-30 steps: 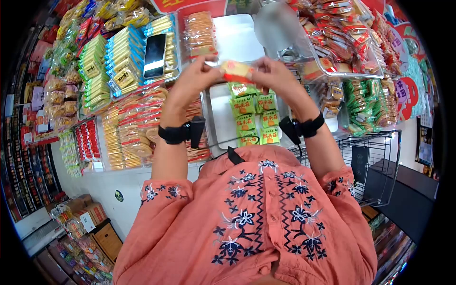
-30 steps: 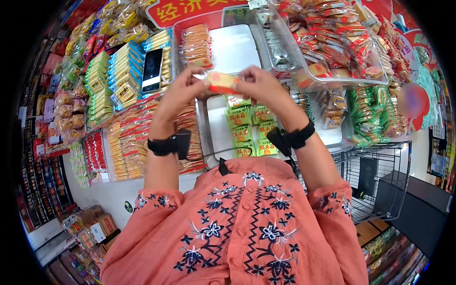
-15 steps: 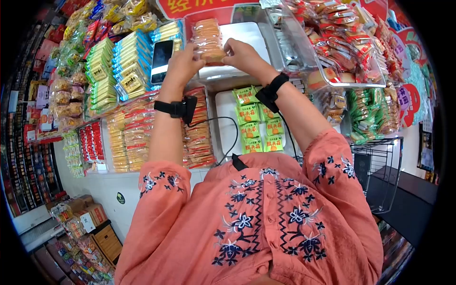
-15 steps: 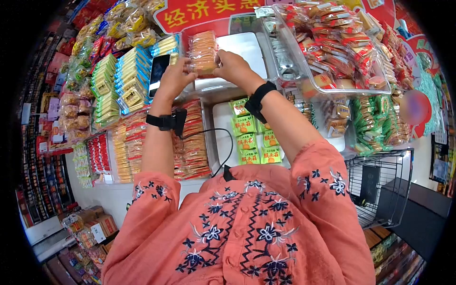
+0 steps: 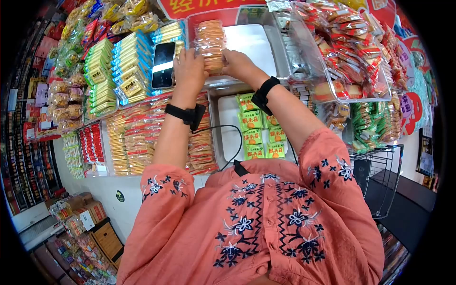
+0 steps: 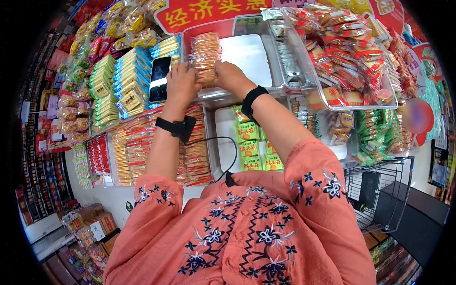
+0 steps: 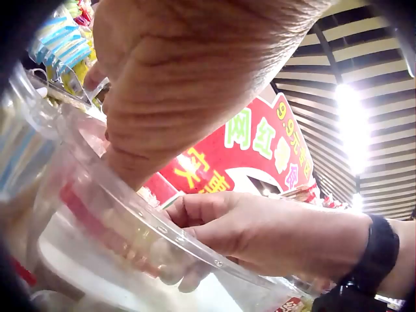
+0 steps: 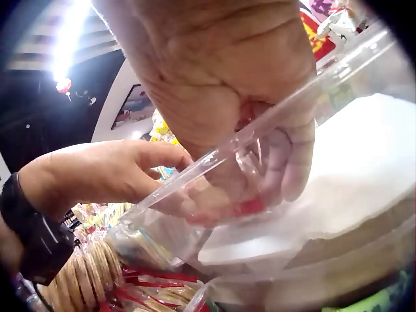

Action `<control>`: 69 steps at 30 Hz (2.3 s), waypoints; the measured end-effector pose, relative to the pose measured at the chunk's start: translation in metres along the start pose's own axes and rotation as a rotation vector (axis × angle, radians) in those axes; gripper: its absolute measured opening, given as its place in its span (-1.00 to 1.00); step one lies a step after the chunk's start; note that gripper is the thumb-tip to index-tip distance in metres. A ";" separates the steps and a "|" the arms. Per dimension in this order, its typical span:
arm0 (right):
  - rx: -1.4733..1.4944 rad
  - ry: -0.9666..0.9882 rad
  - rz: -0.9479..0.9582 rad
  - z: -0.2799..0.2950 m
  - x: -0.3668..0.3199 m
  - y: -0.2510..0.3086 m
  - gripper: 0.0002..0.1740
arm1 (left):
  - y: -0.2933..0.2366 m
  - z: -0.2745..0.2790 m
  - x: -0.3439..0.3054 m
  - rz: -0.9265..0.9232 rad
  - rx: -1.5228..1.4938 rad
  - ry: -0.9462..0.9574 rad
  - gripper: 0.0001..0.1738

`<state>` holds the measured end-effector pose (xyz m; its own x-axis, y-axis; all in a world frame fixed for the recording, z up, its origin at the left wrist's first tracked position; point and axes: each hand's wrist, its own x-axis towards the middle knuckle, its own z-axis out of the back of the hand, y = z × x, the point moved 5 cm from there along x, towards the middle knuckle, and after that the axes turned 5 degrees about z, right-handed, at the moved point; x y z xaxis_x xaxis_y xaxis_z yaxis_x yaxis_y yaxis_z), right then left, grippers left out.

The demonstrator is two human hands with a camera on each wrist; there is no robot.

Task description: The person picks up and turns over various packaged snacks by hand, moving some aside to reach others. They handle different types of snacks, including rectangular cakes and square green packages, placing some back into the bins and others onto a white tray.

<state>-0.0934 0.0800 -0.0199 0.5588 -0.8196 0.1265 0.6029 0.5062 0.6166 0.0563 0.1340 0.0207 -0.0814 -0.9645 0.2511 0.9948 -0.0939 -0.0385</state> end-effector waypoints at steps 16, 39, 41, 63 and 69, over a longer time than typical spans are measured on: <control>0.017 -0.075 -0.040 -0.005 -0.008 0.001 -0.56 | -0.001 -0.015 0.003 0.005 0.012 0.033 -0.33; -0.058 -0.179 0.007 0.030 -0.034 0.019 -0.61 | 0.001 0.002 -0.001 -0.004 -0.082 0.048 -0.37; -0.010 -0.232 -0.004 0.038 -0.043 0.023 -0.63 | 0.000 0.015 -0.005 -0.007 -0.101 -0.016 -0.44; 0.150 -0.756 -0.156 0.273 -0.260 0.072 -0.89 | -0.122 0.070 -0.086 0.189 -1.579 0.606 -0.66; 0.024 -0.900 -0.216 0.321 -0.279 0.012 -0.76 | -0.120 0.065 -0.093 0.190 -1.558 0.623 -0.62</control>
<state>-0.4248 0.2288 0.2013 -0.2232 -0.8001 0.5568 0.6251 0.3208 0.7116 -0.0513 0.2510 0.0644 -0.3642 -0.8980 -0.2467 0.0218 0.2566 -0.9663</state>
